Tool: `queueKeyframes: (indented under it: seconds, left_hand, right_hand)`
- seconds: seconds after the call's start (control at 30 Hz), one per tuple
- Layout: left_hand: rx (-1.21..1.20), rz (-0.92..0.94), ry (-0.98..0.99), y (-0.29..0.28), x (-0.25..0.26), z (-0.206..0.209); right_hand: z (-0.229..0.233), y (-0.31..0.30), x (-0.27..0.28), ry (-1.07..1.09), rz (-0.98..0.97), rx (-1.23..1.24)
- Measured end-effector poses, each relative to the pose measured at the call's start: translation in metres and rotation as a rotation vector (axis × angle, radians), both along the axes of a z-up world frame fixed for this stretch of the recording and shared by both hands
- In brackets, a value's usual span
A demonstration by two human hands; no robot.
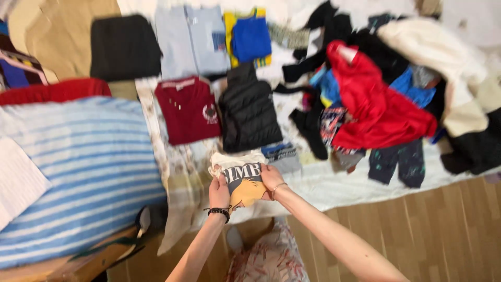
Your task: The person folds several clothing items on a bed, including a black puffer vest, blue shorts, gray shorts, a white t-shirt, and a red t-shirt. Each item is smoothed, folded, and placed in a neat pile on the bed.
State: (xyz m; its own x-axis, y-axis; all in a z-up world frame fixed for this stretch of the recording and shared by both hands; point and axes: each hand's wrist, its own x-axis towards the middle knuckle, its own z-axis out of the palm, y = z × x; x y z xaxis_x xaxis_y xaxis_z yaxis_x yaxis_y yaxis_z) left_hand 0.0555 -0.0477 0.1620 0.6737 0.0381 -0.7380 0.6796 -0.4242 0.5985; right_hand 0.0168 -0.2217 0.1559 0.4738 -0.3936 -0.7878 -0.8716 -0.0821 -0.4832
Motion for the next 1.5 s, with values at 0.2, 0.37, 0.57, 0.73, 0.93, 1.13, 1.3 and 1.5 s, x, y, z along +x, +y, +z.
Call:
queueKeyframes:
  seconds: [0.2, 0.37, 0.57, 0.73, 0.93, 1.13, 1.3, 1.5]
  left_hand:
    - [-0.217, 0.026, -0.316, -0.103, 0.080, 0.057]
    - [-0.363, 0.082, -0.406, -0.178, 0.153, 0.046]
    - [-0.437, 0.075, -0.385, -0.227, 0.225, 0.046]
    - [-0.411, -0.001, -0.381, -0.249, 0.338, -0.091]
    - [-0.430, -0.043, -0.473, -0.266, 0.434, -0.199]
    - [-0.482, -0.198, -0.581, -0.276, 0.460, -0.134]
    - [0.151, -0.070, -0.523, -0.273, 0.482, -0.177]
    - [0.392, -0.270, -0.479, -0.266, 0.468, -0.191]
  right_hand:
    - [0.081, -0.098, 0.085, -0.230, -0.100, -0.030]
    - [0.099, -0.161, 0.145, -0.350, -0.141, -0.042]
    - [0.134, -0.189, 0.210, -0.416, -0.092, -0.046]
    - [-0.014, -0.262, 0.301, -0.498, -0.226, 0.151]
    - [0.019, -0.235, 0.328, -0.560, 0.008, -0.129]
    - [-0.030, -0.286, 0.395, -0.647, 0.103, -0.162]
    - [-0.145, -0.321, 0.432, -0.719, 0.194, -0.217]
    - [-0.151, -0.289, 0.397, -0.563, 0.258, -0.188]
